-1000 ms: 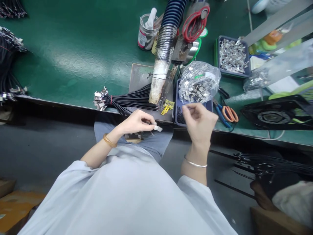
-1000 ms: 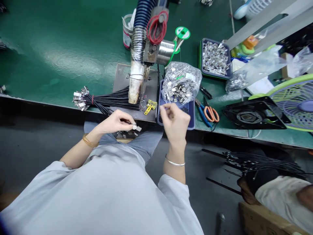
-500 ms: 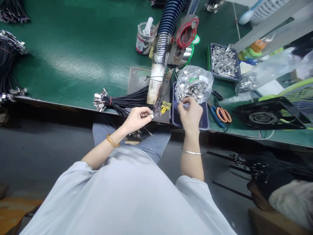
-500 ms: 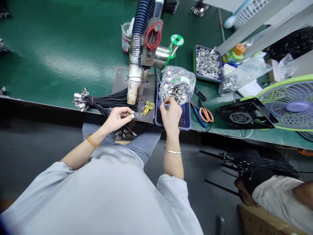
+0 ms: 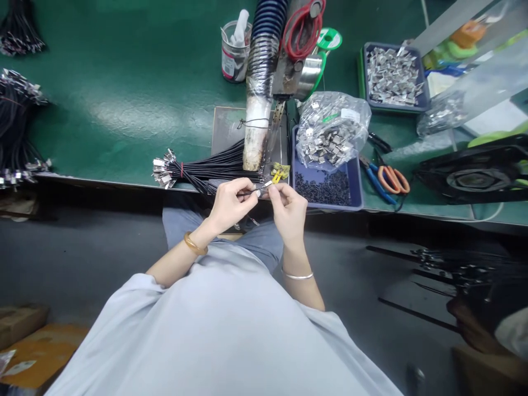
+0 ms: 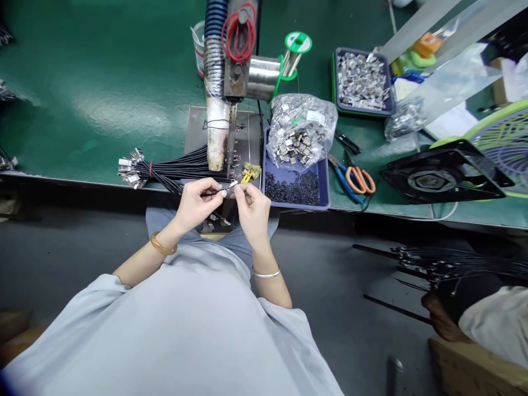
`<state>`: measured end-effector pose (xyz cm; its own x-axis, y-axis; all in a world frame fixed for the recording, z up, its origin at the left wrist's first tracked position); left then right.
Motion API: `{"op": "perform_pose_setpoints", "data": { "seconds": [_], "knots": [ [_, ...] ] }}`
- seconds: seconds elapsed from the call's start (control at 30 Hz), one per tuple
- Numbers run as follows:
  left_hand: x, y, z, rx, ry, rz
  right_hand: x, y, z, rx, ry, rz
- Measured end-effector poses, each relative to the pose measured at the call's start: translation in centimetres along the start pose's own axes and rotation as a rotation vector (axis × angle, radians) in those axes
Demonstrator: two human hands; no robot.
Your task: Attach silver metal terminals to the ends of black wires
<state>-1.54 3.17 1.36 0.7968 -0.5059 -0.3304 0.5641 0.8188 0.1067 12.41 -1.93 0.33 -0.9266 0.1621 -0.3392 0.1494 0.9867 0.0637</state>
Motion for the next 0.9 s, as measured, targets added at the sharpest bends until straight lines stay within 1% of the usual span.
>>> {"op": "perform_pose_setpoints", "data": {
  "seconds": [0.17,0.3,0.4,0.5,0.57,0.67,0.73,0.8,0.87,0.9],
  "knots": [
    [0.1,-0.1,0.1,0.021,0.012,0.000,-0.1,0.0,-0.4,-0.003,0.008,-0.030],
    [0.1,-0.1,0.1,0.020,0.025,-0.001,0.2,-0.2,-0.9,-0.009,-0.030,-0.047],
    [0.1,-0.2,0.1,0.036,0.058,-0.021,0.3,-0.3,-1.3,-0.032,-0.136,-0.017],
    [0.0,-0.3,0.2,0.092,0.097,-0.038,0.1,-0.3,-1.4,-0.040,-0.231,0.032],
    [-0.2,-0.4,0.4,0.150,0.121,-0.055,-0.2,-0.2,-1.1,0.000,-0.187,0.040],
    [-0.7,-0.5,0.4,0.192,0.120,-0.103,-0.7,0.0,-0.5,0.034,-0.023,-0.001],
    [-0.9,-0.4,0.1,0.154,0.053,-0.154,-0.9,-0.1,-0.5,0.007,0.006,-0.034],
    [-1.0,-0.2,-0.3,0.091,-0.050,-0.196,-1.1,-0.3,-0.7,-0.044,-0.089,-0.035],
    [-1.0,-0.2,-0.6,0.048,-0.138,-0.184,-1.3,-0.7,-1.1,-0.104,-0.202,-0.020],
    [-0.9,-0.2,-0.7,0.037,-0.165,-0.160,-1.5,-0.9,-1.2,-0.132,-0.219,-0.016]
  ]
}}
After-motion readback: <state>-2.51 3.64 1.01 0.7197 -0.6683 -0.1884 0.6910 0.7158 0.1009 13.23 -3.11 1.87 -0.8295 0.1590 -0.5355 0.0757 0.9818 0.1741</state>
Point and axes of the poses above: each hand's wrist, its own y-axis towards the middle knuckle, its own x-axis out of the palm, z = x × y, the point moved 3 cm from there along y, towards the middle knuckle, and after that the axes turned 14 degrees about -z, right-handed, at the moved point
